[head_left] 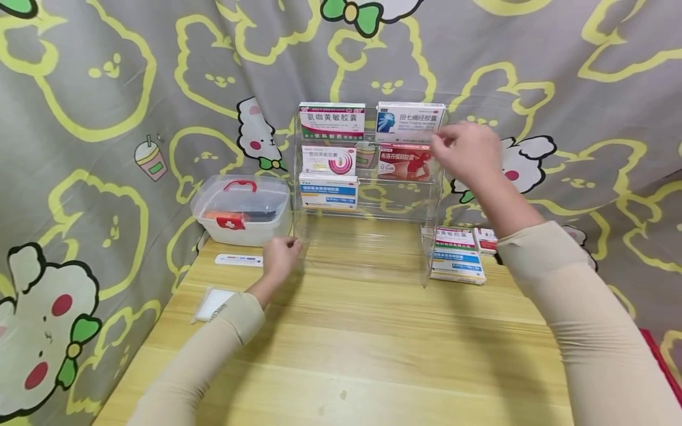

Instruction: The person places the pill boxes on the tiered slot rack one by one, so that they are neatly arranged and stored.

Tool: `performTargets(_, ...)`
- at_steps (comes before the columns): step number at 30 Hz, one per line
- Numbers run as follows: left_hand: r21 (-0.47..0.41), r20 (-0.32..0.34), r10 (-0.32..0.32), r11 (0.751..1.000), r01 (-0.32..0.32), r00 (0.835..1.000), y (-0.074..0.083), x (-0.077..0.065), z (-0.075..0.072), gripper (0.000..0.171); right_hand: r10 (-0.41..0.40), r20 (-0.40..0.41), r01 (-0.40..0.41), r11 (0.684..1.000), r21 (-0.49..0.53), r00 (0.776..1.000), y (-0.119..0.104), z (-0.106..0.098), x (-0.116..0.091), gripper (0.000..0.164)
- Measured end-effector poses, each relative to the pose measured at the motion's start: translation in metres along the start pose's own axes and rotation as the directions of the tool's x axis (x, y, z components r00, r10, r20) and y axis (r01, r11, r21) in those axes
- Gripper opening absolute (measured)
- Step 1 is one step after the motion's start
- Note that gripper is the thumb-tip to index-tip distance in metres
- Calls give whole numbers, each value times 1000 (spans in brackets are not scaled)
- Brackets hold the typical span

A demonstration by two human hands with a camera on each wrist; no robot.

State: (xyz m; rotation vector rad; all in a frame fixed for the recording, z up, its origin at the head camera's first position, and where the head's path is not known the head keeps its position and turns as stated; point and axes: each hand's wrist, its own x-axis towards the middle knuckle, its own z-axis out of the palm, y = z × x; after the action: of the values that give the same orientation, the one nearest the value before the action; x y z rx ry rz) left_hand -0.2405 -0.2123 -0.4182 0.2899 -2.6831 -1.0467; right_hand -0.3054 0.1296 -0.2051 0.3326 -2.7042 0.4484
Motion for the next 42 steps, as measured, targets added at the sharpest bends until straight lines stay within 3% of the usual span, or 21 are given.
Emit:
performTargets(5,13,22,-7,1000,6,1000,-1,0,0,23,106,74,-105,994,-12,992,46,-2,-17,37)
performTargets(11,11,-6,1,1000,-1,1000,-5,1,0,22,166,185,-174,984,33,969,102,31,-45,40)
performTargets(16,12,-6,12,1000,-12,1000,-6,-1,1,22,181,359,-203,979,26,916,143,66,-73,56)
performTargets(20,12,-11,16,1000,-16,1000,-5,-3,1,21,132,449,-160,987,25,884,165,92,-99,49)
performTargets(24,11,-26,35,999,-35,999,-4,-1,1,21,19,496,-64,995,73,868,178,116,-121,41)
performTargets(29,7,-23,43,999,-43,999,-5,0,2,24,-74,545,32,996,85,835,183,133,-139,46)
performTargets(37,-4,-37,42,999,-42,998,-3,3,0,23,-96,514,70,995,71,852,182,138,-143,51)
performTargets(42,9,-26,44,999,-43,999,-4,1,1,23,-94,552,114,993,-2,828,183,140,-143,59)
